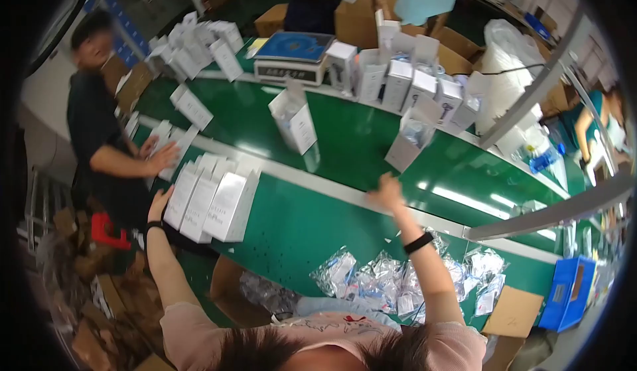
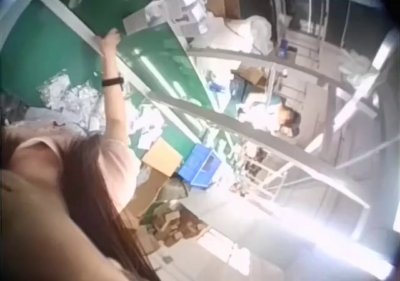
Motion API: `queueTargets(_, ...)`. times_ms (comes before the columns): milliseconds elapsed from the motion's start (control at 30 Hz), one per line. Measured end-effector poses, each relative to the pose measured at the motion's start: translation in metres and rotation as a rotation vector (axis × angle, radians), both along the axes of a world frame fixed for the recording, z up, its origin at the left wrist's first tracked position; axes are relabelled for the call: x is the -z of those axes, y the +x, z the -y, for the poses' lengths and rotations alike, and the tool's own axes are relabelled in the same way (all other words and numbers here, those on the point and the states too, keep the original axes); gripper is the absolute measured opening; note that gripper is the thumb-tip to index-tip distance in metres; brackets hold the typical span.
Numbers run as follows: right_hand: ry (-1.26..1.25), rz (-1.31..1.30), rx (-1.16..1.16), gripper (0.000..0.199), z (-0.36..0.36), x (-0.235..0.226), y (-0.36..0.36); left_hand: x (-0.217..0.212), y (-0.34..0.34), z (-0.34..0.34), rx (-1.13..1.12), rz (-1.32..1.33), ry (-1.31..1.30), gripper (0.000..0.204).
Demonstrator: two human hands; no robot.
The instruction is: The person packs thermometers by hand, picking up a bubble-wrapped device and a small plastic bag from the table and placing them into a white box. They repeat this process, occasionally reaching into a large cardboard box to retrieve more wrapped thermometers.
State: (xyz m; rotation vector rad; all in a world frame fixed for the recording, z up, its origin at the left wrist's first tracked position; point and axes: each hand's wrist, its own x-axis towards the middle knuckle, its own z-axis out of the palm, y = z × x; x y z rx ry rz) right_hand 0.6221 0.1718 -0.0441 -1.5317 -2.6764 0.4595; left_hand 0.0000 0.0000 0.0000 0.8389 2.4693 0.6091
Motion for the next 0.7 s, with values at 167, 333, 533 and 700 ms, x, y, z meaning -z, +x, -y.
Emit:
queueTargets(167,-0.318,-0.138,-0.478,0.107,0.077,-0.018,-0.106,0.049,-0.156,0.067,0.975,-0.468,-0.266,0.042)
queueTargets(333,-0.318,0.105,-0.421,0.104,0.076,-0.016,-0.1,0.091,-0.117,0.039,0.726,0.138,0.023,0.042)
queueTargets(533,-0.37,0.047,-0.463,0.088,0.082,-0.021,-0.101,0.046,-0.061,0.095,0.088,0.764,0.225,0.041)
queueTargets(700,-0.469,-0.287,-0.324,0.064,0.071,0.015,-0.09,0.016,0.06,0.018,-0.19,0.983,0.261,0.043)
